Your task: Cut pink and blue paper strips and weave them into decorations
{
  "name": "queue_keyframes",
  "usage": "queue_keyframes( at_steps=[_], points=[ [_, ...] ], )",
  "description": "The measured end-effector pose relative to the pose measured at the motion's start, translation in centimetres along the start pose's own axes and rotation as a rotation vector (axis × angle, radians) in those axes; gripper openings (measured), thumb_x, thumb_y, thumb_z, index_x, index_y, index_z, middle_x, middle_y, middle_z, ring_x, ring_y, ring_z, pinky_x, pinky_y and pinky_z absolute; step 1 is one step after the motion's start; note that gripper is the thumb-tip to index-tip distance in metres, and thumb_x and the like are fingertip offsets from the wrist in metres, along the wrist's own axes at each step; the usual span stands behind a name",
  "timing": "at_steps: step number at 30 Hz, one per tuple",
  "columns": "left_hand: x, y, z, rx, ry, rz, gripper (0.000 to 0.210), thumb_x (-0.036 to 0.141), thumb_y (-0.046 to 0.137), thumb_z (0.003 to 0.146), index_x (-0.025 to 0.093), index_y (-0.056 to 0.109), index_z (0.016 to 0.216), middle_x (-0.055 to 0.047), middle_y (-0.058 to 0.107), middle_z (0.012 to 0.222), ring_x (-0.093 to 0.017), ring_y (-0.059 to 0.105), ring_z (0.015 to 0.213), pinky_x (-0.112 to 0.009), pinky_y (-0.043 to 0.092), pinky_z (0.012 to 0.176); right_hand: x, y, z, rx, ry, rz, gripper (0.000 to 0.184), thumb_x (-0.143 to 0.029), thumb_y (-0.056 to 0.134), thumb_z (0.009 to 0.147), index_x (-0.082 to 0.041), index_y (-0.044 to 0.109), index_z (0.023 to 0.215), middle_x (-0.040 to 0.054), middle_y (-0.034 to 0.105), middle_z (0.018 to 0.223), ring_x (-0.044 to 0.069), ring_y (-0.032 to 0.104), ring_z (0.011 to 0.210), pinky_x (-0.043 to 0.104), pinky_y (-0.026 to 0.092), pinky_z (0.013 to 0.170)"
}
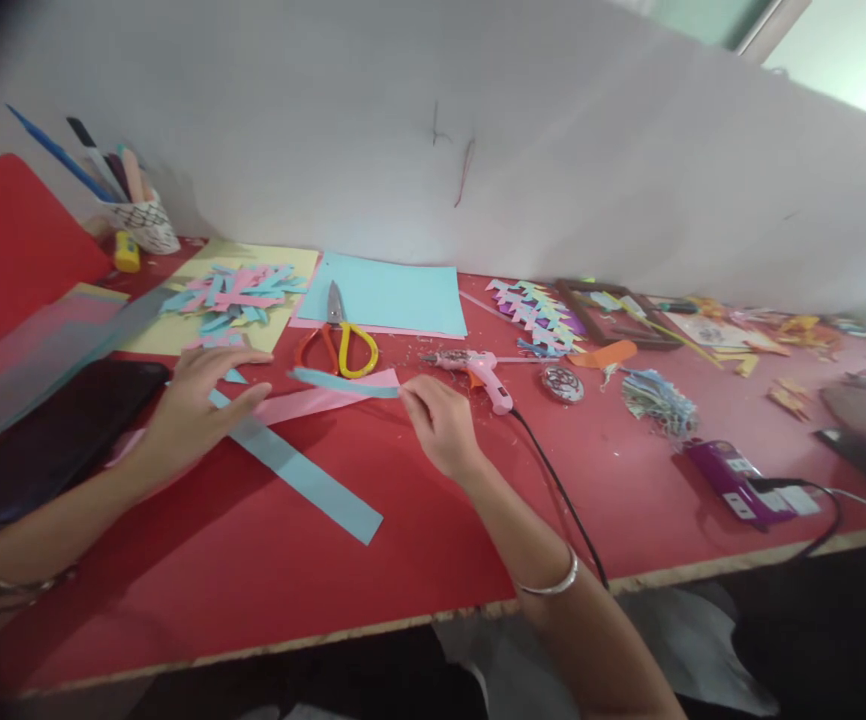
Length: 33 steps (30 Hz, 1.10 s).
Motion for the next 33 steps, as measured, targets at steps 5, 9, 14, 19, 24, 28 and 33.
queue_keyframes(
  at_steps=[5, 9, 14, 19, 24, 28, 33],
  points=[
    [5.4, 2.0, -1.9, -0.132, 0.435, 0.159, 0.046, 0.042, 0.034, 0.086, 0.015, 0.043, 0.121, -0.012, 0.049, 0.125, -0.024, 0.038, 0.118, -0.040, 0.025, 0.100, -3.1, 0.9, -0.9, 0.001, -0.285, 0.001, 0.024, -0.019, 0.036, 0.088, -0.018, 0.056, 0.075, 0.0015, 0.061, 0.062, 0.011, 0.054, 0.056, 0.022, 0.042, 0.055],
    [7.7, 3.2, -3.2, -0.184, 0.524, 0.217, 0.037, 0.041, 0.033, 0.088, 0.018, 0.051, 0.110, -0.009, 0.057, 0.114, -0.023, 0.045, 0.111, -0.045, 0.017, 0.101, -4.7, 1.7, -1.4, -0.065, -0.416, 0.087, 0.022, -0.020, 0.038, 0.089, -0.016, 0.058, 0.078, 0.0030, 0.065, 0.067, 0.010, 0.057, 0.059, 0.020, 0.043, 0.056],
    [7.0, 3.9, -3.6, -0.444, 0.367, 0.095, 0.036, 0.034, 0.028, 0.089, 0.018, 0.056, 0.074, 0.001, 0.059, 0.065, -0.013, 0.053, 0.063, -0.030, 0.038, 0.077, -3.3, 1.6, -0.9, -0.092, -0.218, 0.212, 0.021, -0.021, 0.042, 0.087, -0.018, 0.058, 0.075, 0.0005, 0.063, 0.063, 0.009, 0.057, 0.058, 0.018, 0.044, 0.056],
    [4.7, 1.5, -4.0, -0.445, 0.118, -0.046, 0.035, 0.034, 0.027, 0.088, 0.019, 0.047, 0.064, 0.004, 0.052, 0.058, -0.010, 0.046, 0.052, -0.020, 0.034, 0.050, -2.4, 1.9, -0.7, -0.112, -0.117, 0.229, 0.019, -0.020, 0.045, 0.084, -0.018, 0.056, 0.069, 0.0001, 0.061, 0.062, 0.009, 0.055, 0.056, 0.019, 0.043, 0.054],
    [0.3, -3.3, -4.4, -0.271, -0.113, 0.029, 0.037, 0.040, 0.029, 0.083, 0.020, 0.036, 0.052, 0.004, 0.045, 0.050, -0.012, 0.047, 0.052, -0.020, 0.036, 0.052, -2.1, 2.8, -0.7, -0.213, -0.060, 0.230, 0.019, -0.017, 0.042, 0.083, -0.018, 0.054, 0.068, -0.0002, 0.059, 0.062, 0.008, 0.050, 0.053, 0.018, 0.040, 0.053],
    [-5.4, -8.0, -5.5, -0.093, -0.523, 0.178, 0.031, 0.038, 0.033, 0.079, 0.019, 0.056, 0.075, -0.001, 0.064, 0.074, -0.018, 0.058, 0.075, -0.025, 0.043, 0.066, -1.9, 3.3, -0.8, -0.264, -0.035, 0.221, 0.018, -0.017, 0.042, 0.082, -0.017, 0.052, 0.067, 0.0003, 0.058, 0.062, 0.008, 0.050, 0.055, 0.018, 0.039, 0.053],
    [-8.5, -9.9, -7.3, -0.191, -0.685, 0.492, 0.035, 0.033, 0.029, 0.080, 0.015, 0.057, 0.088, -0.010, 0.065, 0.091, -0.024, 0.060, 0.085, -0.029, 0.044, 0.066, -1.4, 4.3, -1.0, -0.353, -0.008, 0.190, 0.018, -0.019, 0.041, 0.082, -0.018, 0.052, 0.067, 0.0005, 0.056, 0.062, 0.009, 0.048, 0.055, 0.019, 0.038, 0.053]
  ],
)
Point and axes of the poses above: each hand's wrist, its own z-axis towards the middle knuckle, its own y-axis out of the palm, x = y × z, the point moved 8 cm from there along z, towards the middle knuckle
